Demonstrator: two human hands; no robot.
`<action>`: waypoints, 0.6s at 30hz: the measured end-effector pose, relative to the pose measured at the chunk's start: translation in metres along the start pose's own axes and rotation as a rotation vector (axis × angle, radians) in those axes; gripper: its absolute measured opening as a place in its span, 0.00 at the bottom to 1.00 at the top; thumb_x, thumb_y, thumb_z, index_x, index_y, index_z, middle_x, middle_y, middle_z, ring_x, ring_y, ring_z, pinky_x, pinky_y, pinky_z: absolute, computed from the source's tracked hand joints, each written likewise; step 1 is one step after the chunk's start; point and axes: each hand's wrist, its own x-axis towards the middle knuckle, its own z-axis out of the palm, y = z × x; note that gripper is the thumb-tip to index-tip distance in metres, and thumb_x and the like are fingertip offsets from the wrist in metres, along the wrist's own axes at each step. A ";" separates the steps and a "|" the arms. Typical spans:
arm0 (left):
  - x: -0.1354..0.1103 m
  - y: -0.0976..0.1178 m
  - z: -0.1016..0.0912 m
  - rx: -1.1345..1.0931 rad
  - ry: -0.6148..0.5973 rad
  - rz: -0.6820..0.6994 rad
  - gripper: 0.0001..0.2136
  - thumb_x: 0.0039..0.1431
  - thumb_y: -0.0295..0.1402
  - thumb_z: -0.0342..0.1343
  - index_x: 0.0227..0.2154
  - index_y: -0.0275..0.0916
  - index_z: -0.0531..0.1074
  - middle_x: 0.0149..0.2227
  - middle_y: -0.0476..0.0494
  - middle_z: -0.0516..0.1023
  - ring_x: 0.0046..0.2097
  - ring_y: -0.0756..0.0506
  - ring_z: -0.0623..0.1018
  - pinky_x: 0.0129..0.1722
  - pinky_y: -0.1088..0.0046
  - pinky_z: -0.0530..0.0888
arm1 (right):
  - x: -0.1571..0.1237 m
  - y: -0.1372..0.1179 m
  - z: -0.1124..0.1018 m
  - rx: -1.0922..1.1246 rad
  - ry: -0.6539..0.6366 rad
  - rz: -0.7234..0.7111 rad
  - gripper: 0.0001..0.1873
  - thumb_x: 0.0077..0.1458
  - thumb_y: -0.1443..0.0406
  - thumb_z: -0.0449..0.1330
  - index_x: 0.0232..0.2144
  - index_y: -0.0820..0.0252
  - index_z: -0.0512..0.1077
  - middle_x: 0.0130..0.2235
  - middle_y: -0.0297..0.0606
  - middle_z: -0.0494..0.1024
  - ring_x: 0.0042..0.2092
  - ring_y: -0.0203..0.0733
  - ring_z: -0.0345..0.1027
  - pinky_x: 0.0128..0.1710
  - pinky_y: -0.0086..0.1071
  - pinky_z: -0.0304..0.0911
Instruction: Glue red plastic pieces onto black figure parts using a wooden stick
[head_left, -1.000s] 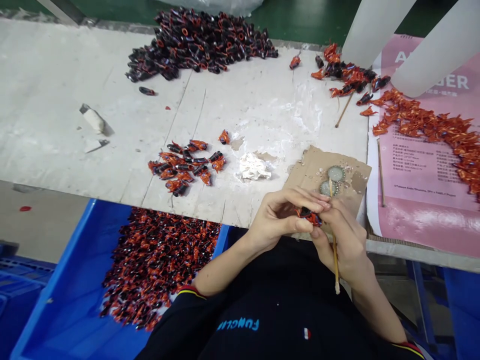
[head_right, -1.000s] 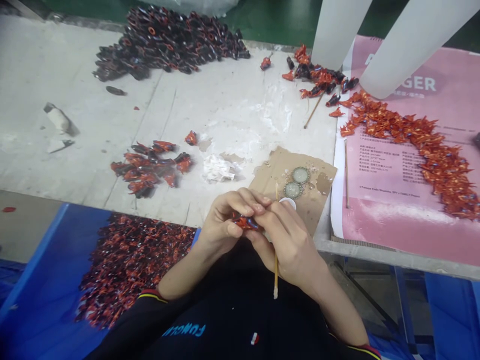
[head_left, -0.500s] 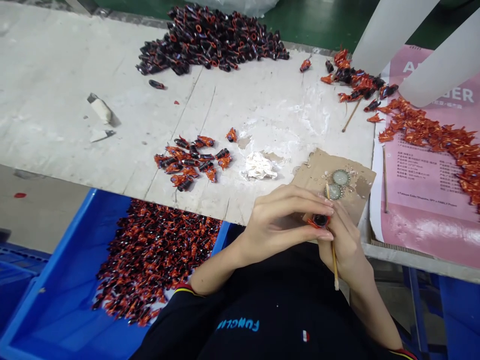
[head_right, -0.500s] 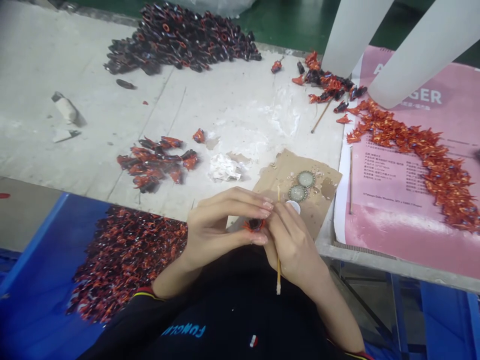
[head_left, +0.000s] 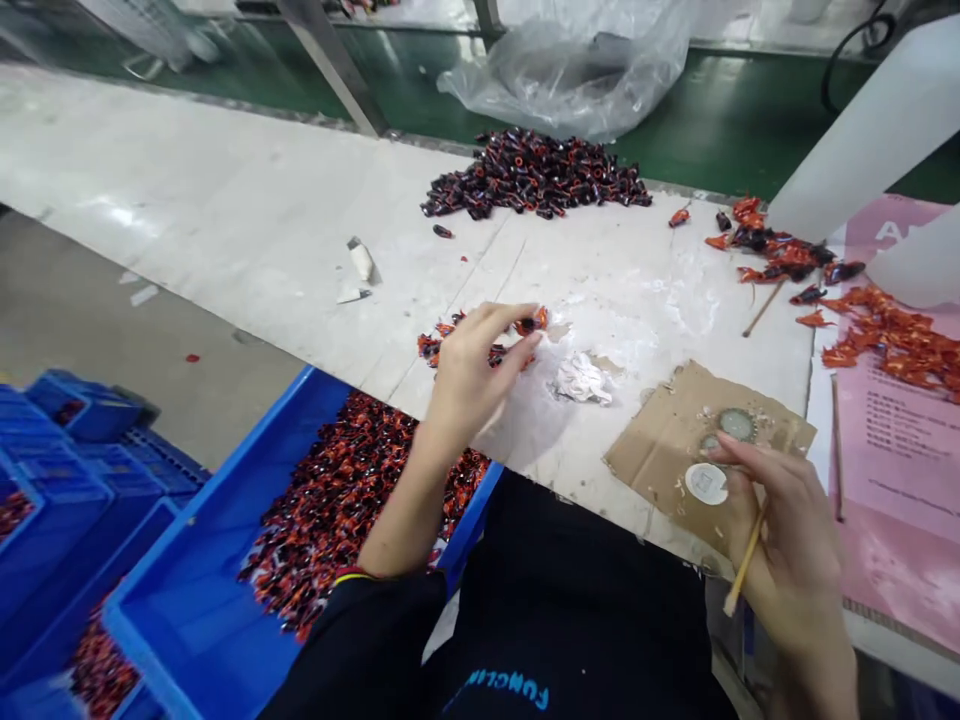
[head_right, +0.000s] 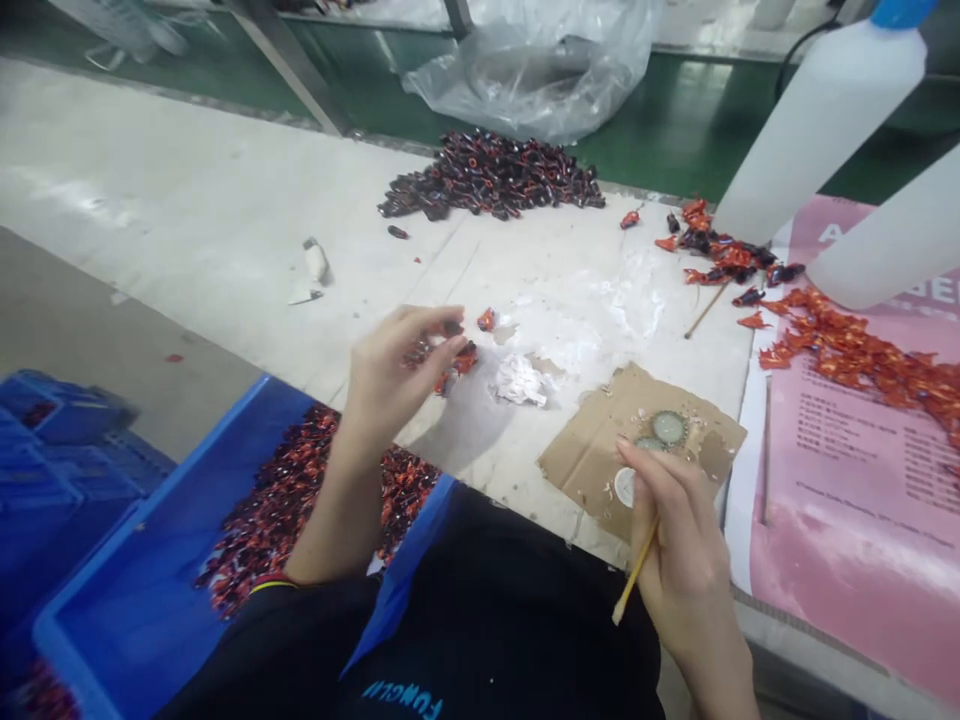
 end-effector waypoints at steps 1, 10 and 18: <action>0.009 -0.014 -0.009 0.103 -0.061 -0.034 0.10 0.59 0.31 0.60 0.45 0.41 0.75 0.43 0.42 0.79 0.44 0.42 0.78 0.47 0.63 0.74 | -0.001 0.004 -0.002 -0.006 -0.010 -0.014 0.29 0.60 0.76 0.52 0.61 0.50 0.62 0.43 0.38 0.74 0.46 0.40 0.69 0.42 0.33 0.67; 0.127 -0.132 -0.056 0.475 -0.115 -0.341 0.08 0.62 0.32 0.58 0.41 0.33 0.73 0.44 0.42 0.76 0.47 0.43 0.76 0.52 0.55 0.72 | -0.017 0.031 -0.011 -0.034 -0.005 -0.062 0.26 0.59 0.74 0.49 0.56 0.51 0.67 0.46 0.39 0.77 0.45 0.45 0.72 0.38 0.37 0.69; 0.141 -0.172 -0.030 0.246 -0.027 -0.381 0.13 0.56 0.28 0.65 0.25 0.36 0.64 0.31 0.53 0.66 0.48 0.49 0.69 0.60 0.62 0.62 | -0.013 0.019 -0.009 0.028 0.119 0.091 0.17 0.62 0.70 0.51 0.50 0.54 0.71 0.42 0.40 0.77 0.38 0.42 0.71 0.35 0.36 0.66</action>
